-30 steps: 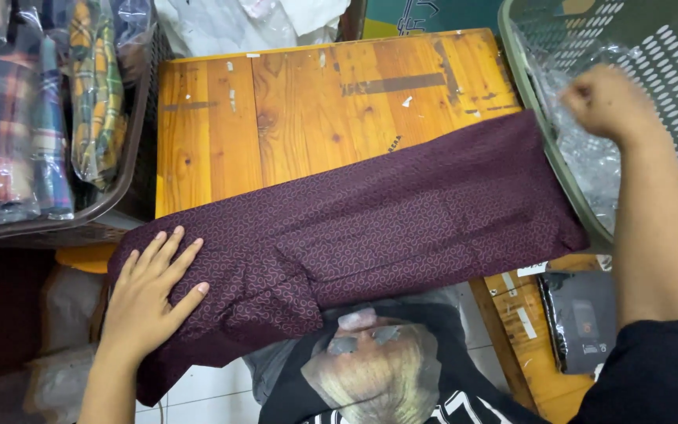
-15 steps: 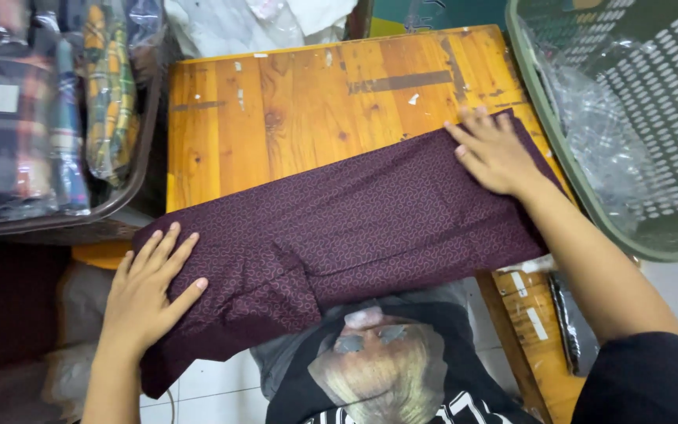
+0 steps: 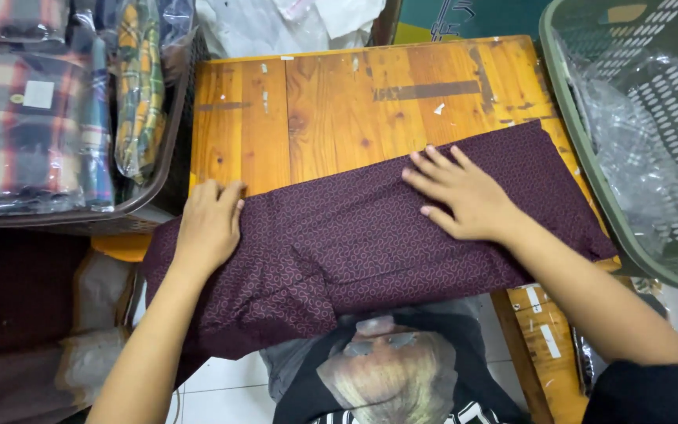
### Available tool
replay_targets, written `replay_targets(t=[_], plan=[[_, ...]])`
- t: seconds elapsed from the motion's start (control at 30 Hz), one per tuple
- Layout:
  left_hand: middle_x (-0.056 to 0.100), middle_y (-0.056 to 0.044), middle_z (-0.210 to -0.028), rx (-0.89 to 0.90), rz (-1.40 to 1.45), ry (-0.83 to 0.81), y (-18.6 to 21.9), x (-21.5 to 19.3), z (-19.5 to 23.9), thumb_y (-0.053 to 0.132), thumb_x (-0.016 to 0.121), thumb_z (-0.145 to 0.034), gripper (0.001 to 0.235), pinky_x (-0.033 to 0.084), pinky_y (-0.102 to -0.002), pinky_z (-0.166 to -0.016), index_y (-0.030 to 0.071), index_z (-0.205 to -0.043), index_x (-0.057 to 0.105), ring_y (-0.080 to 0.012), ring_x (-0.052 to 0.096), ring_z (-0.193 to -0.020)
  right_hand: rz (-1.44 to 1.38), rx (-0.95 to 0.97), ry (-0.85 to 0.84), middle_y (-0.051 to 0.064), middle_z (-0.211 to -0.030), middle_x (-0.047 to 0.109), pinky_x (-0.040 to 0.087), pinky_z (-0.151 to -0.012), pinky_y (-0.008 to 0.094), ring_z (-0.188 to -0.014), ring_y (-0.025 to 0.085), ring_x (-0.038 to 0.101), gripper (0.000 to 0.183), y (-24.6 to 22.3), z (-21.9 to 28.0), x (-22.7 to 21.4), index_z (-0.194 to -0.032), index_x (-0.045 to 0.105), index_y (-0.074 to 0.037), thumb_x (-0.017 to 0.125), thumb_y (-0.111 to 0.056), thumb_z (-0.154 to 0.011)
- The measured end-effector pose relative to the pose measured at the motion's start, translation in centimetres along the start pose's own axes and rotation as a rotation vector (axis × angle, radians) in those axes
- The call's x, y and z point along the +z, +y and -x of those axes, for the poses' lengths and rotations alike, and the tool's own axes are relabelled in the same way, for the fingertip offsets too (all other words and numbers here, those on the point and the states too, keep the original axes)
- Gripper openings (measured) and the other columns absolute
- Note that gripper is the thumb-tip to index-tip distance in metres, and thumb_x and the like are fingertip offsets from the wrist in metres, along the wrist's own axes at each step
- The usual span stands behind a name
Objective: The person folds a maroon patterned shirt on a wooden table, aligning the sleeves and hem, then folds it into a compact rectangle. The person places the folded shirt into a clear plastic bag and smooths the bag on the table.
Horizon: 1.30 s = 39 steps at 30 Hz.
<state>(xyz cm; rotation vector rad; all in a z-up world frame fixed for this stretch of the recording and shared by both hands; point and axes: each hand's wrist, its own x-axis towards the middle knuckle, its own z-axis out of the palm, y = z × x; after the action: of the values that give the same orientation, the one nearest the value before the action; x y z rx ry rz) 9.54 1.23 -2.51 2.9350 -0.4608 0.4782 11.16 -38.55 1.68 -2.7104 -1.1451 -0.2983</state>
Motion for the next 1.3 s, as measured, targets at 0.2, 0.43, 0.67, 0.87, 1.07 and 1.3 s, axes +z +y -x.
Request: replay_targets(t=[0.2,0.43,0.67,0.87,1.07,1.3], plan=[[0.041,-0.009,-0.094,-0.143,0.003,-0.029,-1.4,2.8,0.2,0.014,0.048,-0.079,0.003,0.035,-0.039,-0.076,0.011,-0.078,0.048,-0.0310,0.042,-0.092,0.134,0.346,-0.285,0.021,-0.140,0.020,0.014,-0.096,0.062,-0.129,0.039,0.016,0.073,0.9,3.7,-1.3,-0.137,0.025,-0.025,0.040,-0.060,-0.075],[0.048,-0.015,-0.100,-0.003,-0.055,0.416,0.9,-1.2,0.1,0.010,0.056,-0.080,0.008,0.036,-0.040,-0.089,0.003,-0.081,0.053,-0.0320,0.047,-0.101,0.098,0.571,-0.225,0.020,-0.143,0.016,0.014,-0.096,0.063,-0.130,0.036,0.017,0.056,4.0,6.3,-1.6,-0.136,0.027,-0.029,0.026,-0.053,-0.086],[0.014,-0.021,-0.139,-0.109,0.105,-0.323,7.6,-3.3,1.9,0.050,0.025,-0.086,0.064,0.008,-0.047,-0.102,0.010,-0.135,0.021,-0.0366,0.011,-0.128,-0.004,0.678,-0.273,0.013,-0.144,0.006,0.002,-0.099,0.059,-0.131,0.033,0.004,0.058,5.5,6.2,-2.0,-0.135,0.020,-0.028,0.019,-0.051,-0.083],[0.023,-0.020,-0.138,-0.093,0.089,-0.159,6.2,-1.3,-1.7,0.050,0.030,-0.085,0.060,0.014,-0.047,-0.101,0.014,-0.133,0.031,-0.0352,0.021,-0.127,0.073,0.530,-0.196,0.023,-0.141,0.015,-0.001,-0.099,0.058,-0.128,0.043,-0.005,0.060,10.6,5.1,0.2,-0.137,0.023,-0.023,0.018,-0.054,-0.085],[0.038,-0.017,-0.131,-0.037,0.084,0.107,3.5,-3.1,-1.2,0.036,0.040,-0.088,0.048,0.020,-0.044,-0.101,0.004,-0.124,0.045,-0.0305,0.031,-0.124,0.513,0.267,0.247,0.031,-0.131,0.054,0.023,-0.097,0.059,-0.125,0.050,0.034,0.055,5.1,2.5,-2.0,-0.135,0.056,0.006,0.052,-0.026,-0.090],[0.009,-0.014,-0.142,-0.283,0.143,-0.272,4.3,-6.6,4.6,0.049,0.030,-0.084,0.059,-0.001,-0.059,-0.098,0.019,-0.135,0.023,-0.0397,0.002,-0.128,0.048,0.487,-0.207,0.021,-0.142,0.018,0.014,-0.094,0.062,-0.127,0.046,0.013,0.057,7.2,5.9,0.0,-0.136,0.027,-0.013,0.026,-0.040,-0.086]])
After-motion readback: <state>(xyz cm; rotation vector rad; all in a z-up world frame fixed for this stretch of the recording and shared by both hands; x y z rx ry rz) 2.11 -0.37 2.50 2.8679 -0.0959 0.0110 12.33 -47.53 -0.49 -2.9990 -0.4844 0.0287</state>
